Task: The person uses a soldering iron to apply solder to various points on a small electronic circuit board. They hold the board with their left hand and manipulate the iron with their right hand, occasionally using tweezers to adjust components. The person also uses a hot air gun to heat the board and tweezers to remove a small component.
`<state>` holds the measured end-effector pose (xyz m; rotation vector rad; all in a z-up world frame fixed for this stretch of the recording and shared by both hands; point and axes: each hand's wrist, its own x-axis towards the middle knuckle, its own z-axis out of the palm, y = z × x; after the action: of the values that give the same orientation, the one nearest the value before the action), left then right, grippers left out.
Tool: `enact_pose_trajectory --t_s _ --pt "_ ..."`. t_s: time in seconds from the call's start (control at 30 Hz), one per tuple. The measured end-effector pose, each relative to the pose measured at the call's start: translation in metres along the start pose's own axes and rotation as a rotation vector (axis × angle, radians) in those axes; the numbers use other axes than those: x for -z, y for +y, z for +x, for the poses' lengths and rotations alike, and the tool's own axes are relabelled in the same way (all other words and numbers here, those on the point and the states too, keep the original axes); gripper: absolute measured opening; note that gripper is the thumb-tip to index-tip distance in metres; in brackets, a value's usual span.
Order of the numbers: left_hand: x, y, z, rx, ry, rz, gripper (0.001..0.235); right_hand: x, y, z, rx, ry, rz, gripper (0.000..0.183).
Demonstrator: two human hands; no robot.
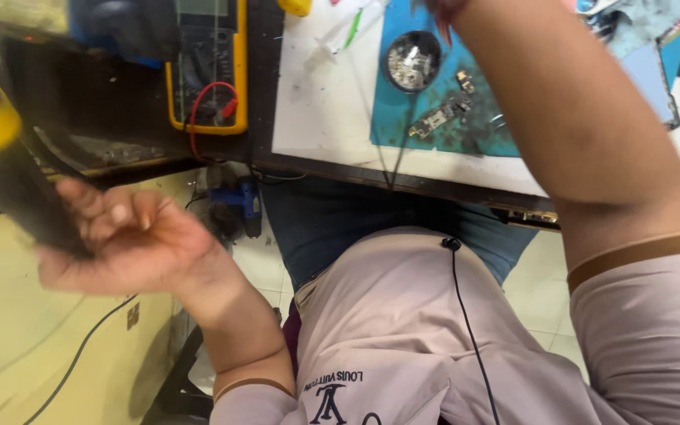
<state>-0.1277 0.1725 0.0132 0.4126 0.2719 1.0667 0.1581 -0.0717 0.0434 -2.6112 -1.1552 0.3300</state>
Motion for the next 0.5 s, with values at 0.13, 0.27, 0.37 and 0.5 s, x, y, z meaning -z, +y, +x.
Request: enact_pose_trajectory --t_s 0.13,0.27,0.37,0.5 --pt "0.023 0.034 -0.009 -0.059 -0.133 0.11 0.059 -0.018 0.01 0.016 -0.025 -0.217 -0.144 0.011" --pt "0.012 0.035 -0.023 -0.193 -0.149 0.165 0.073 -0.02 0.02 0.038 -0.053 -0.299 -0.227 0.009" --pt "0.013 0.029 -0.028 -0.305 -0.169 0.168 0.053 -0.02 0.028 0.041 -0.062 -0.325 -0.267 0.009" --pt "0.006 0.023 -0.028 -0.402 -0.176 0.241 0.052 -0.018 0.041 0.031 -0.038 -0.33 -0.297 0.008"
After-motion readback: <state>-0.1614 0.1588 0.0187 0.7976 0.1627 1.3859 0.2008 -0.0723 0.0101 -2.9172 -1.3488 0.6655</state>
